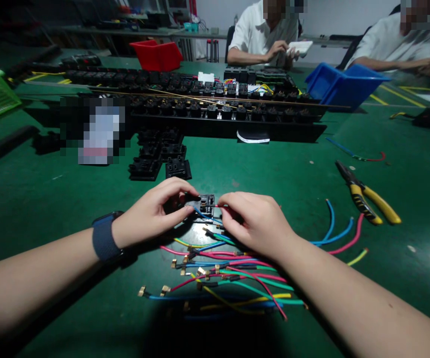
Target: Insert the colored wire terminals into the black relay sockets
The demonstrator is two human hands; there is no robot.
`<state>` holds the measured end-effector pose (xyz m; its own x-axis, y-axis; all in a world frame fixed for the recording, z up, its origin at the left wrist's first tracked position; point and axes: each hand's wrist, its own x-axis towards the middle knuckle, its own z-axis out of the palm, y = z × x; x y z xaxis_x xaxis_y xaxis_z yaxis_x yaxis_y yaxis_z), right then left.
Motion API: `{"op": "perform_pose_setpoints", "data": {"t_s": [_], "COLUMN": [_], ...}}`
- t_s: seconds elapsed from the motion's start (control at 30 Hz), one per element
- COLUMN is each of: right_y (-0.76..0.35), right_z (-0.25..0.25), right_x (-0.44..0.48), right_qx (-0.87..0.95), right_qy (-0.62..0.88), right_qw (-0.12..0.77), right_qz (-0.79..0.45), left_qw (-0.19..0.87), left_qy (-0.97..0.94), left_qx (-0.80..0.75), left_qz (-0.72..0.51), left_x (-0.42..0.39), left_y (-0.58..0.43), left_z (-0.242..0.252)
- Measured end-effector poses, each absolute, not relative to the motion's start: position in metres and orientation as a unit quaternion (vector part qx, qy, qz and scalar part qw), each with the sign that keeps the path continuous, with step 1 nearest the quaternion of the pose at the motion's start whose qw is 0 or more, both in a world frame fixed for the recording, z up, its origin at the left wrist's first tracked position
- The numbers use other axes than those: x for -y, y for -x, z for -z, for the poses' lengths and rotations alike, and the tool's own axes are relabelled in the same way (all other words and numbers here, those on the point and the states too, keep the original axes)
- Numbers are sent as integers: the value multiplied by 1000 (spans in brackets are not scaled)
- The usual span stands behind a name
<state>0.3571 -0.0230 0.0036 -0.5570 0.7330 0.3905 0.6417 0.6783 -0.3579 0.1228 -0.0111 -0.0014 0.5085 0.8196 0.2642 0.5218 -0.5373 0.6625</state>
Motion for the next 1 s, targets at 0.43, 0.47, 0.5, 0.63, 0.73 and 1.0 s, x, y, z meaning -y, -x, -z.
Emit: {"op": "perform_pose_setpoints", "data": {"t_s": [0.43,0.47,0.5,0.63,0.73,1.0], "right_y": [-359,-359,-359,-359,-359,-358], "right_z": [-3,-4,-4,-4,-3,-3], "right_x": [23,23,24,23,23,23], "right_qx": [882,882,882,882,880,879], "right_qy": [384,385,385,385,389,397], "right_qw": [261,260,260,260,262,248], "right_qz": [-81,-81,-80,-79,-80,-92], "left_qw": [242,241,239,228,225,222], "left_qy": [-836,-838,-839,-843,-844,-845], "left_qx": [-397,-393,-395,-394,-395,-395], "left_qz": [-292,-291,-288,-286,-286,-283], "left_x": [11,11,11,9,10,11], "left_y": [-123,-123,-123,-123,-123,-123], "left_z": [2,3,3,3,3,2]}}
